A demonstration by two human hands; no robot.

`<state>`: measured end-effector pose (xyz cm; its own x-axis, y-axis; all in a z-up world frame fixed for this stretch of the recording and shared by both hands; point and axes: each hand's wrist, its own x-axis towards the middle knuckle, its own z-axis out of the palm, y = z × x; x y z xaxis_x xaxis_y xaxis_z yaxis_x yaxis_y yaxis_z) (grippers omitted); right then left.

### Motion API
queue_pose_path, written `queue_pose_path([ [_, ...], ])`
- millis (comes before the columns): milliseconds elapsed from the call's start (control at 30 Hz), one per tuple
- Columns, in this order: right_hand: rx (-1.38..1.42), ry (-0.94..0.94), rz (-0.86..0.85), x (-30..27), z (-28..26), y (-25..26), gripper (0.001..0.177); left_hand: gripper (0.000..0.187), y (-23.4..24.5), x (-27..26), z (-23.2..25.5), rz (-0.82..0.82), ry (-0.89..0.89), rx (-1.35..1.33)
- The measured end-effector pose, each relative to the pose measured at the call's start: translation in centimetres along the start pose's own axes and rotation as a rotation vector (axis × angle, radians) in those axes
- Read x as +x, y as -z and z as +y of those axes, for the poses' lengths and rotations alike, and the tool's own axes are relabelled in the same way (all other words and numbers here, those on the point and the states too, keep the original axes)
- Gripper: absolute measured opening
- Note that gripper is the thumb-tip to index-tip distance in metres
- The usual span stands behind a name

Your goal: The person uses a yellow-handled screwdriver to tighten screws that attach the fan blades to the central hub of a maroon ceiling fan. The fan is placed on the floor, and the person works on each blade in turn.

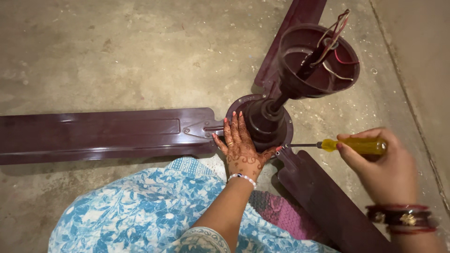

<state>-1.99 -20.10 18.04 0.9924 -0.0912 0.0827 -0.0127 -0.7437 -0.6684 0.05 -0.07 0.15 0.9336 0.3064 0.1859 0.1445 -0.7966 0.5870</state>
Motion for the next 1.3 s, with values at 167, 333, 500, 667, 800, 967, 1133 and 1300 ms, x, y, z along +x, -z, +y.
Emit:
queue_pose_path([
  [167,-0.395,-0.221,-0.313,3.4,-5.3,1.6,0.029,0.142,0.3,-0.1,0.0,-0.034,0.006,-0.030],
  [333,-0.839,-0.345,-0.571,6.7,-9.6,1.4,0.033,0.142,0.9,0.2,0.2,-0.106,0.027,-0.003],
  [500,-1.242,0.019,-0.749,6.4,-9.5,2.0,0.042,0.142,1.3,0.4,0.1,-0.156,0.036,-0.015],
  [667,-1.532,0.074,-0.769,4.0,-9.3,2.4,0.054,0.141,1.5,0.1,0.0,-0.106,0.011,-0.050],
  [800,-1.692,0.256,-0.829,3.7,-10.2,2.1,0.061,0.142,1.4,0.2,0.1,-0.140,0.027,-0.042],
  [967,-1.680,0.204,-0.863,4.4,-9.1,1.7,0.057,0.142,1.3,0.5,-0.1,-0.153,0.020,-0.039],
  [1133,-1.072,-0.147,-0.752,6.1,-5.5,1.9,0.048,0.143,1.4,0.5,-0.1,-0.170,0.028,-0.047],
  [1300,-1.131,-0.052,-0.728,5.7,-6.0,2.0,0.048,0.143,1.4,0.4,0.0,-0.193,0.043,-0.051],
])
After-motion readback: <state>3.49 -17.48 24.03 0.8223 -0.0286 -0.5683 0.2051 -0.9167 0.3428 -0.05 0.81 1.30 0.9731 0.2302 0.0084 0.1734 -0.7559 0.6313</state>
